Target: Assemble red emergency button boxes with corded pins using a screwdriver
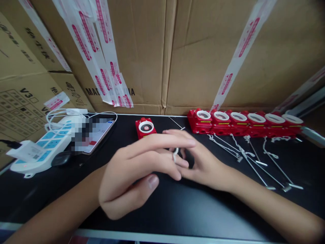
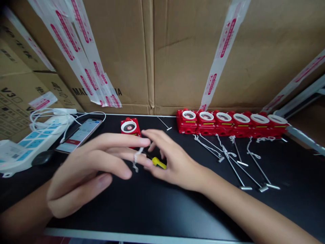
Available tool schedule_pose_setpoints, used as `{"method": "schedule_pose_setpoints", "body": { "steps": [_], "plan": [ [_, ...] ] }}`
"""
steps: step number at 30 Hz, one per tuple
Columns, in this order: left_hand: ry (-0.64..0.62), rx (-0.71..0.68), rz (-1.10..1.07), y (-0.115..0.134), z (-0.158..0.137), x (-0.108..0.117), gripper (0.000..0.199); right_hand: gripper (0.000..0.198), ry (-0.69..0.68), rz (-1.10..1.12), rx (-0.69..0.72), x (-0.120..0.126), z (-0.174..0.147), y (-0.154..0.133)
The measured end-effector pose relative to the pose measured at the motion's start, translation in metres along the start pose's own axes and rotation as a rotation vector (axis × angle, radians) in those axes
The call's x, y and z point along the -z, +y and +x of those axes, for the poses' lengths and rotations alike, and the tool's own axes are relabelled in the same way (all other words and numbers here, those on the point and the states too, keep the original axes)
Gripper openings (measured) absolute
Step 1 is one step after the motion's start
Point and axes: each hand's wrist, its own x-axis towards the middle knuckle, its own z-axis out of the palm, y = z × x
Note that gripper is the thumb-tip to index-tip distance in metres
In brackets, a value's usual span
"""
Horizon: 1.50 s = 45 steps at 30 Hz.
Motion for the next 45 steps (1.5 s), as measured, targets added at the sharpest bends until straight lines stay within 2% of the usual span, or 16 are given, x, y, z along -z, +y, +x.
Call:
{"method": "schedule_pose_setpoints", "body": {
  "steps": [3, 4, 6, 9, 11, 13, 16, 19, 24, 28, 30, 33, 35, 39, 42, 45],
  "plan": [
    [-0.029, -0.022, 0.106, -0.015, 0.003, -0.003, 0.031, 0.014, -0.181, 0.117, 0.100, -0.004, -0.004, -0.014],
    [-0.015, -0.008, 0.177, -0.020, 0.003, -0.001, 0.032, 0.010, -0.210, 0.138, 0.111, -0.005, -0.004, -0.015],
    [0.036, 0.039, 0.344, -0.031, 0.003, 0.005, 0.034, 0.018, -0.246, 0.162, 0.130, -0.005, -0.005, -0.014],
    [0.032, 0.150, 0.625, -0.049, 0.002, 0.019, 0.037, 0.028, -0.194, 0.086, 0.132, -0.002, -0.006, -0.011],
    [-0.053, 0.202, 0.801, -0.060, -0.001, 0.029, 0.047, 0.030, -0.104, -0.082, 0.070, 0.000, -0.008, -0.011],
    [-0.179, 0.233, 0.902, -0.070, -0.005, 0.037, 0.067, 0.026, -0.053, -0.293, -0.042, 0.000, -0.012, -0.012],
    [-0.319, 0.276, 0.932, -0.083, -0.012, 0.046, 0.091, 0.035, -0.131, -0.487, -0.209, -0.002, -0.017, -0.010],
    [-0.365, 0.340, 0.885, -0.091, -0.016, 0.050, 0.100, 0.024, -0.213, -0.488, -0.258, 0.000, -0.018, -0.001],
    [-0.358, 0.411, 0.823, -0.090, -0.012, 0.050, 0.092, 0.020, -0.199, -0.412, -0.292, 0.016, -0.012, 0.013],
    [-0.257, 0.417, 0.958, -0.086, -0.009, 0.047, 0.083, 0.024, -0.183, -0.316, -0.269, 0.033, -0.010, 0.021],
    [-0.229, 0.402, 0.916, -0.085, -0.008, 0.045, 0.084, 0.026, -0.163, -0.279, -0.263, 0.040, -0.010, 0.024],
    [-0.247, 0.541, 0.648, -0.080, -0.006, 0.038, 0.075, 0.023, -0.043, -0.183, -0.283, 0.048, -0.009, 0.024],
    [-0.157, 0.630, 0.468, -0.077, -0.005, 0.032, 0.075, 0.023, 0.119, -0.080, -0.306, 0.054, -0.008, 0.021],
    [0.157, 0.526, 0.297, -0.079, -0.004, 0.017, 0.082, 0.029, 0.376, 0.251, -0.375, 0.062, -0.006, 0.015],
    [0.219, 0.470, 0.229, -0.088, -0.007, 0.010, 0.080, 0.033, 0.557, 0.538, -0.331, 0.063, -0.004, 0.013],
    [0.240, 0.444, 0.201, -0.095, -0.009, 0.006, 0.084, 0.030, 0.668, 0.605, -0.285, 0.058, -0.003, 0.014]
  ]
}}
